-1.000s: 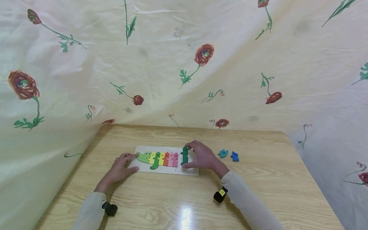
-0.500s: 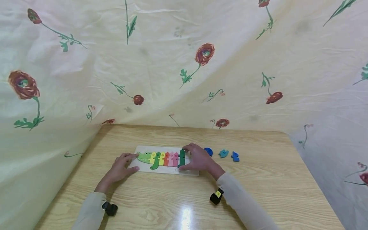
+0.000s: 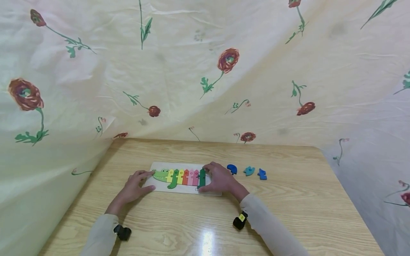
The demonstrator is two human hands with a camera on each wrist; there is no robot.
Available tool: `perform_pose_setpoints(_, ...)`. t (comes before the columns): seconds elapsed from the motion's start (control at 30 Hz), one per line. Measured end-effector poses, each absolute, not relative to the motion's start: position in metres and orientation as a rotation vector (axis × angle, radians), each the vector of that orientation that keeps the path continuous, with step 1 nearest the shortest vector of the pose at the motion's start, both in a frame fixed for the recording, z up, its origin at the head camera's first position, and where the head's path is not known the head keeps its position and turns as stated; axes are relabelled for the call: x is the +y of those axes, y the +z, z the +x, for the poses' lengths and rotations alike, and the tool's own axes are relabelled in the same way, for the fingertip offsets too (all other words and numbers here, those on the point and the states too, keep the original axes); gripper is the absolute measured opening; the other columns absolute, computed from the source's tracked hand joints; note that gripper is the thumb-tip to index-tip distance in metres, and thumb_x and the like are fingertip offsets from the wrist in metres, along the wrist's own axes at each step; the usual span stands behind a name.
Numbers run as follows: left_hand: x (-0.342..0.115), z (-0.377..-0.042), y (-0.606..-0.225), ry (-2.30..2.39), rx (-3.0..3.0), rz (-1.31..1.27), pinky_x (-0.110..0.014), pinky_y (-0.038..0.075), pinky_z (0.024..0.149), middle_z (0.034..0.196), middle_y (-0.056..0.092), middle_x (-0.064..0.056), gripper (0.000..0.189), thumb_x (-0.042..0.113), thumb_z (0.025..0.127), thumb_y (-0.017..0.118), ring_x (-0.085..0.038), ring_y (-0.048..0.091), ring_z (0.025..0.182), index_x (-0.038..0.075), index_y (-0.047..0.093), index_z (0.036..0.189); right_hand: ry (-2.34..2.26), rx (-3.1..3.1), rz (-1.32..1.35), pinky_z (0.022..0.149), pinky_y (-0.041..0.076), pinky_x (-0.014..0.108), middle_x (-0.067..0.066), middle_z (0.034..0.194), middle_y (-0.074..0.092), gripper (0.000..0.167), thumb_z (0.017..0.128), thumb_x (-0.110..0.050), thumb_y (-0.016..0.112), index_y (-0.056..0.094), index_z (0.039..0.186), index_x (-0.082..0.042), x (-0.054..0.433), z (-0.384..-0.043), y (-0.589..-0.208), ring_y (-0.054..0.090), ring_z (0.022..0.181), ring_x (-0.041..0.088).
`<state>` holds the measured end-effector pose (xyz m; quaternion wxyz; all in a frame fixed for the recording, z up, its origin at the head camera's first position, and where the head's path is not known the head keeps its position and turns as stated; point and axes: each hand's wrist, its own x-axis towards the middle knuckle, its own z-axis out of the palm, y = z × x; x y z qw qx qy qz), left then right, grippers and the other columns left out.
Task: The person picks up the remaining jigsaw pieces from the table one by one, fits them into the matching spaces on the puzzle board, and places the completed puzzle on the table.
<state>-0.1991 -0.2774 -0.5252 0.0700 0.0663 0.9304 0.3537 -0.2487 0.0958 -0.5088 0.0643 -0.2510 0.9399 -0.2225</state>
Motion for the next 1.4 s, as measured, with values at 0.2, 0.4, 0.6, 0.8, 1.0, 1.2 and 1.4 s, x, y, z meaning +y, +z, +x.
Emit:
perform_pose_setpoints(0.2,-0.2764,-0.1984,-0.523,1.071,2.79,0.186,-0.067,0.034,0.103,0.149,0.043,-0.025,0.065,0.034,0.093,0.076,-0.044,0.039,0.128,0.013,0.053,0.15,-0.645,2.841,-0.745,0.098,0.051,0.04,0.0,0.12,0.062,0.097,0.067,-0.072,0.083,0.061,0.138,-0.01,0.0945,-0.2486,-0.5119,0.057,0.107,0.017)
perform_pose_setpoints(0.4,-0.2766,-0.1972,-0.5225,1.067,2.8,0.2,-0.067,0.033,0.103,0.148,0.043,-0.025,0.063,0.032,0.093,0.076,-0.045,0.04,0.128,0.013,0.054,0.149,-0.613,2.838,-0.766,0.097,0.052,0.041,0.003,0.121,0.063,0.097,0.068,-0.071,0.083,0.061,0.138,-0.008,0.0927,-0.2477,-0.5106,0.057,0.107,0.019)
perform_pose_setpoints(0.6,-0.2766,-0.1964,-0.5226,1.078,2.792,0.184,-0.067,0.033,0.103,0.149,0.043,-0.025,0.064,0.032,0.093,0.076,-0.045,0.039,0.129,0.013,0.053,0.149,-0.59,2.851,-0.776,0.097,0.052,0.039,0.003,0.122,0.062,0.098,0.067,-0.073,0.082,0.062,0.137,-0.008,0.0919,-0.2476,-0.5117,0.056,0.106,0.018)
perform_pose_setpoints(0.8,-0.276,-0.1961,-0.5215,1.075,2.799,0.19,-0.068,0.032,0.103,0.149,0.043,-0.025,0.063,0.031,0.093,0.076,-0.046,0.039,0.129,0.012,0.053,0.149,-0.578,2.861,-0.793,0.096,0.052,0.04,0.004,0.124,0.061,0.099,0.067,-0.074,0.082,0.061,0.138,-0.008,0.0911,-0.2487,-0.5145,0.056,0.107,0.019)
perform_pose_setpoints(1.0,-0.2763,-0.1961,-0.5225,1.074,2.812,0.211,-0.068,0.032,0.102,0.147,0.044,-0.025,0.063,0.031,0.093,0.076,-0.046,0.04,0.128,0.012,0.054,0.149,-0.575,2.865,-0.779,0.094,0.052,0.039,0.004,0.124,0.06,0.099,0.067,-0.075,0.081,0.061,0.138,-0.009,0.0908,-0.2486,-0.5166,0.055,0.106,0.019)
perform_pose_setpoints(1.2,-0.2762,-0.1955,-0.5225,1.075,2.811,0.205,-0.068,0.031,0.103,0.148,0.043,-0.026,0.063,0.031,0.093,0.076,-0.046,0.04,0.129,0.012,0.054,0.149,-0.574,2.868,-0.769,0.091,0.052,0.039,0.005,0.123,0.059,0.099,0.066,-0.074,0.082,0.062,0.138,-0.009,0.0897,-0.2472,-0.5153,0.053,0.103,0.019)
perform_pose_setpoints(1.4,-0.2753,-0.1958,-0.5213,1.061,2.808,0.179,-0.067,0.032,0.103,0.149,0.043,-0.025,0.063,0.032,0.093,0.076,-0.045,0.04,0.129,0.013,0.054,0.149,-0.558,2.878,-0.772,0.089,0.051,0.037,0.005,0.123,0.059,0.099,0.066,-0.075,0.082,0.063,0.138,-0.01,0.0895,-0.2474,-0.5161,0.052,0.102,0.018)
